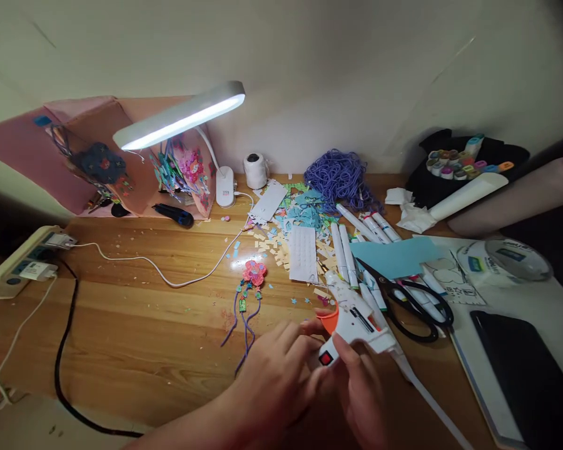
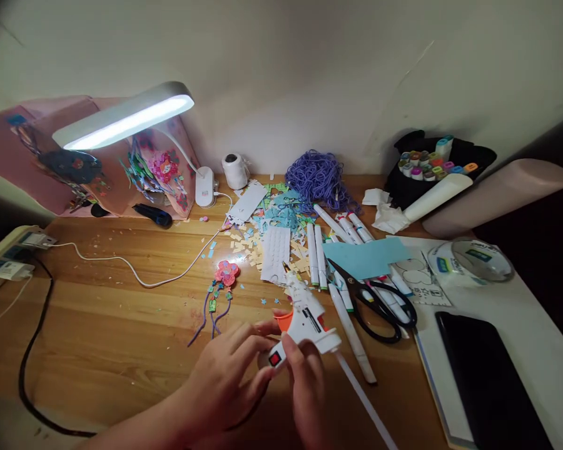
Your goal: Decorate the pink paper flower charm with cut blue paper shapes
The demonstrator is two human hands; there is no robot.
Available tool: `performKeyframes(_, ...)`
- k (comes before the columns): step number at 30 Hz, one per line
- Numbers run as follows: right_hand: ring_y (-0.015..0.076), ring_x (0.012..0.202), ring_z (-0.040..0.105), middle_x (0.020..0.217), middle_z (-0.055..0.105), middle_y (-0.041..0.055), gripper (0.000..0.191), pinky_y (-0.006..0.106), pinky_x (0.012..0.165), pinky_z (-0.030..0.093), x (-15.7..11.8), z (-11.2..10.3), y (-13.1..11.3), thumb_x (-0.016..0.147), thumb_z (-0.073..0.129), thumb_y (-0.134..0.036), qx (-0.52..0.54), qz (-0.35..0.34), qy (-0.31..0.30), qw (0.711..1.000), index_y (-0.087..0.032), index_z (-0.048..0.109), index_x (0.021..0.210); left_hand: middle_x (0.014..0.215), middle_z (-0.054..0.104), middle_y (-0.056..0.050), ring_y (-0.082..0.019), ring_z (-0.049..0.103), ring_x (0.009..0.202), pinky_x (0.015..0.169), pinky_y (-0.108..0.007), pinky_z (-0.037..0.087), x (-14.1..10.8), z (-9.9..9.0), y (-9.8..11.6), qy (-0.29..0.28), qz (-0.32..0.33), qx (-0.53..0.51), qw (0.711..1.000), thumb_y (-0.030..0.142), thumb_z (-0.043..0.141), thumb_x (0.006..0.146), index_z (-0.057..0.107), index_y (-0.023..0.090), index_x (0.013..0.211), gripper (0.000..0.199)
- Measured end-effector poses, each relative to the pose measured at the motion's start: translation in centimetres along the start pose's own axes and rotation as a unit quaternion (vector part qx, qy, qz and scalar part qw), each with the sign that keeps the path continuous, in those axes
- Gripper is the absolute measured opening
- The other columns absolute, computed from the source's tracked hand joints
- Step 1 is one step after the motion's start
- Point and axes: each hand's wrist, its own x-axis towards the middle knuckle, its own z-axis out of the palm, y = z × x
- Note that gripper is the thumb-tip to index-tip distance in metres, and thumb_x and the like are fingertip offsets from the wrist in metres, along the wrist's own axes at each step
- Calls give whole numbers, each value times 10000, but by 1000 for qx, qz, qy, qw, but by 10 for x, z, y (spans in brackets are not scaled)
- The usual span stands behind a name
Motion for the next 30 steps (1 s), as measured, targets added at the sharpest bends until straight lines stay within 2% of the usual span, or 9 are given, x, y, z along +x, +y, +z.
performKeyframes(3, 273, 750, 653, 712, 688, 60, 302, 368, 685, 538, -4, -8, 6, 817, 524, -487, 28, 39, 49, 998, -248, 648, 681, 779, 635, -30, -165, 597, 701, 615, -281, 486, -4, -1, -25, -12, -61, 68, 996, 159, 440, 916, 548, 201, 853, 133)
performKeyframes(5, 250, 737, 649, 710, 686, 49, 296, 344, 679, 533, -5, -10, 6, 824, 510, -440, 47, 65, 71, 994, -237, 644, 655, 811, 636, -39, -166, 594, 728, 633, -278, 476, -2, 3, -42, -11, -81, 131, 988, 152, 436, 925, 571, 182, 874, 148)
performKeyframes(9, 224, 730, 635, 746, 683, 31, 278, 291, 618, 522, -4, -11, 4, 809, 533, -442, 74, 95, 46, 992, -220, 660, 700, 853, 633, -54, -188, 576, 780, 670, -296, 460, 13, 15, -63, -21, -63, 169, 983, 176, 467, 921, 604, 166, 898, 139)
performKeyframes(13, 216, 683, 623, 698, 676, 29, 319, 301, 650, 523, -3, -10, 2, 811, 530, -481, 68, 87, 36, 993, -220, 651, 672, 818, 614, -49, -187, 546, 755, 648, -292, 430, 24, 25, -67, -28, -38, 192, 980, 208, 485, 926, 614, 168, 837, 161)
performKeyframes(18, 229, 678, 633, 640, 662, 24, 334, 328, 697, 515, -1, -9, 5, 814, 522, -497, 34, 77, 40, 996, -225, 626, 650, 778, 601, -48, -182, 522, 717, 631, -294, 406, 25, 27, -69, -45, 9, 203, 978, 169, 473, 931, 605, 159, 786, 196)
performKeyframes(23, 248, 701, 637, 650, 674, 34, 338, 332, 647, 512, 2, -13, 10, 838, 496, -505, 5, 39, 18, 999, -232, 636, 698, 768, 586, -59, -190, 521, 718, 626, -297, 410, 26, 27, -75, -60, 40, 183, 980, 133, 466, 922, 589, 151, 756, 208)
performKeyframes(26, 240, 716, 640, 680, 689, 31, 331, 325, 677, 507, 4, -15, 5, 847, 497, -492, -2, 35, 14, 999, -234, 650, 707, 759, 578, -55, -181, 527, 715, 631, -290, 417, 28, 27, -80, -52, 33, 149, 987, 145, 455, 926, 587, 160, 743, 226)
performKeyframes(30, 229, 760, 644, 787, 716, 44, 317, 317, 704, 512, 12, -11, -10, 851, 514, -465, 25, 49, 12, 998, -214, 668, 734, 766, 596, -57, -167, 545, 713, 649, -281, 438, 31, 24, -83, -16, -17, 83, 996, 165, 463, 908, 620, 161, 772, 208)
